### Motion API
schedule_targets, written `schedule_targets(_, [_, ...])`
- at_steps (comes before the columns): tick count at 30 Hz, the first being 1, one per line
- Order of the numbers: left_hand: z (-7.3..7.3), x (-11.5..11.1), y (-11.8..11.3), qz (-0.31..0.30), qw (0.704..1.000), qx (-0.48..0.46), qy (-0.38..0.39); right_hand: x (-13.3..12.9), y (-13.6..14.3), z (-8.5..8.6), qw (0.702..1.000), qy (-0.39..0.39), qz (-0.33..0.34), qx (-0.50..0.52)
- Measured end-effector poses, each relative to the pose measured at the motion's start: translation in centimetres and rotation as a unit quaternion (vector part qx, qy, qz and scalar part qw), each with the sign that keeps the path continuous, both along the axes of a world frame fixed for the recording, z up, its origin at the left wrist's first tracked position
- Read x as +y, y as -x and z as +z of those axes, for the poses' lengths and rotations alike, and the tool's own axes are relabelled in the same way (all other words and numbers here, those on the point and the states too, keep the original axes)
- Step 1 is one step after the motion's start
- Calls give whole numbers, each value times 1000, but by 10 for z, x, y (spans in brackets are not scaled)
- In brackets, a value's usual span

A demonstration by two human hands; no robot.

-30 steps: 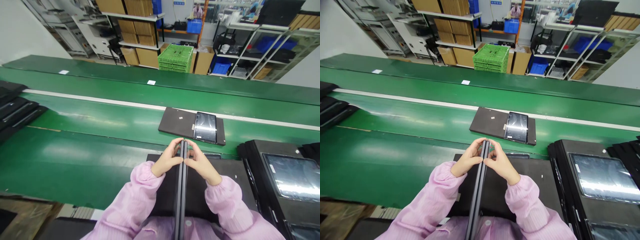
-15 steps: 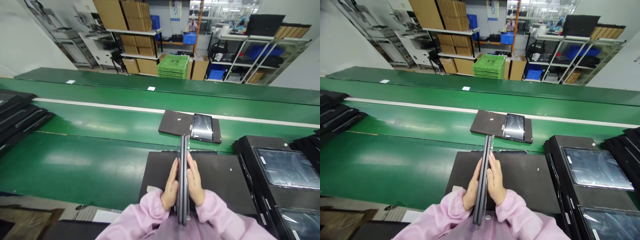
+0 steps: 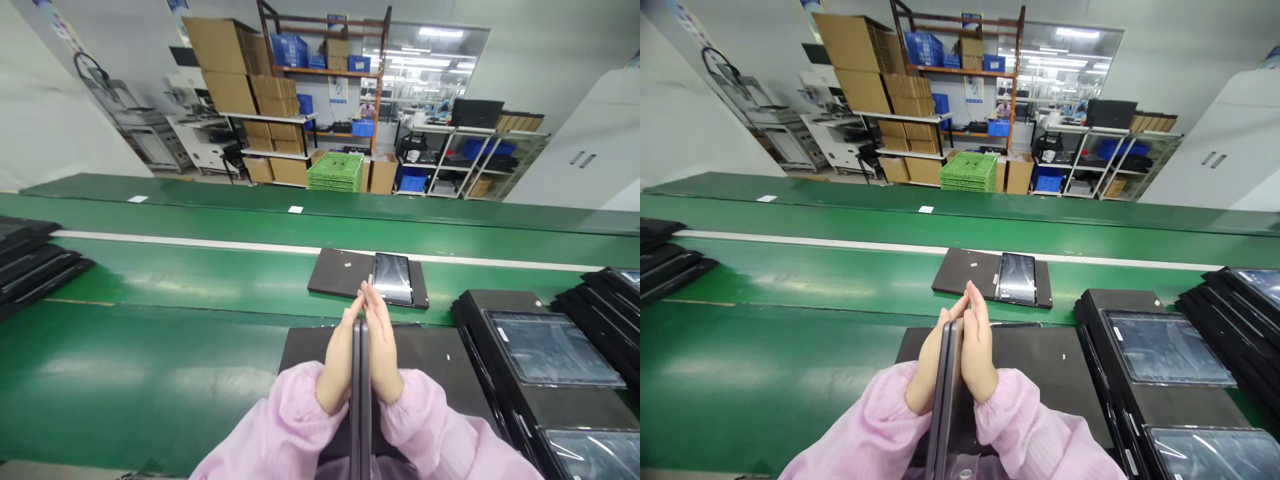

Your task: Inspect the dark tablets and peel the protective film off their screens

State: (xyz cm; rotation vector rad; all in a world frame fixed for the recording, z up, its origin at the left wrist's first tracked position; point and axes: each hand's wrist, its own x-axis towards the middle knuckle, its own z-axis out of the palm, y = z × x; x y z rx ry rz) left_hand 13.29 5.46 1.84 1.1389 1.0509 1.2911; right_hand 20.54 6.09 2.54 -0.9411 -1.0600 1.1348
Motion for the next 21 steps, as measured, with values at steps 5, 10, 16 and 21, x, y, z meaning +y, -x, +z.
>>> schedule_targets(5, [11, 19, -10, 36, 985, -98, 135, 23, -2, -7, 998, 68, -2, 17])
schedule_targets(10, [20, 28, -16, 54, 971, -165, 165, 33, -5, -8, 995, 97, -10, 19])
schedule_targets(16, [21, 38, -19, 50, 969, -176, 167, 43, -5, -3, 994, 106, -13, 30])
schedule_targets(21, [-33, 25, -11, 80, 995, -36, 39, 26, -11, -38, 997, 52, -51, 7])
